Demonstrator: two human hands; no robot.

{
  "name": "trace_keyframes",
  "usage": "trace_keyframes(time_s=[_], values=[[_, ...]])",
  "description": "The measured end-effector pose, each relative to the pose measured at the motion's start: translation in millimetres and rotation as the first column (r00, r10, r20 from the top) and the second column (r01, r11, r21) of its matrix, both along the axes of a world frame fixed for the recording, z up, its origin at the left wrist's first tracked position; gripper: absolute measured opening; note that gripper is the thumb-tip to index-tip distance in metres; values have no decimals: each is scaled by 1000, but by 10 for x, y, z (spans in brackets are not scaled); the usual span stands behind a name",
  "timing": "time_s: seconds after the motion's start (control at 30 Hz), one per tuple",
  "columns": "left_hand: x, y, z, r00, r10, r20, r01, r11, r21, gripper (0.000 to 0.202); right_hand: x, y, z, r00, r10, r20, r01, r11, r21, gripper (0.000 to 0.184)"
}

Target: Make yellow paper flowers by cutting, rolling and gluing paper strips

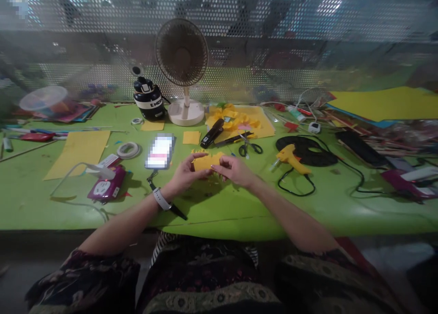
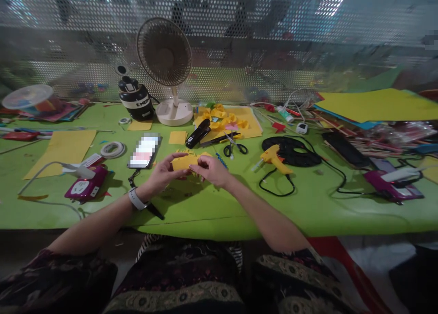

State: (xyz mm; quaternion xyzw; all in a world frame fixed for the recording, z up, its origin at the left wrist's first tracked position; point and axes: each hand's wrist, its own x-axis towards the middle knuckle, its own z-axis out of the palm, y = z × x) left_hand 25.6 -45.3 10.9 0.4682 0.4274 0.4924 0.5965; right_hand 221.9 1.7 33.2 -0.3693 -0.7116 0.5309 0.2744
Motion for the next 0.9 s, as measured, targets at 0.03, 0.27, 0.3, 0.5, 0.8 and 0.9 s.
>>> trace_keyframes(time_s=[0.03,0.27,0.3,0.5,0.8,0.9], values=[[-1,-2,-2,1000,-4,7,4,1000,-4,66,-8,-10,4,1000,3,7,-3,1000,1,41],[-57,46,26,999,37,7,-37,999,9,67,50,28,78,999,-51,12,50,999,21,43],[-69,54,36,999,43,15,-43,999,9,67,64,37,90,998,-62,1,62,998,16,43],[-98,61,53,1000,-8,20,7,999,36,66,91,12,167,995,-72,-72,65,994,-93,34],[-100,70,13,998,-53,-30,56,995,88,63,55,-8,126,993,-38,-110,8,965,-263,19],[-154,110,0,998,-52,-25,54,995,85,63,115,50,135,996,-19,-90,-4,966,-257,18]])
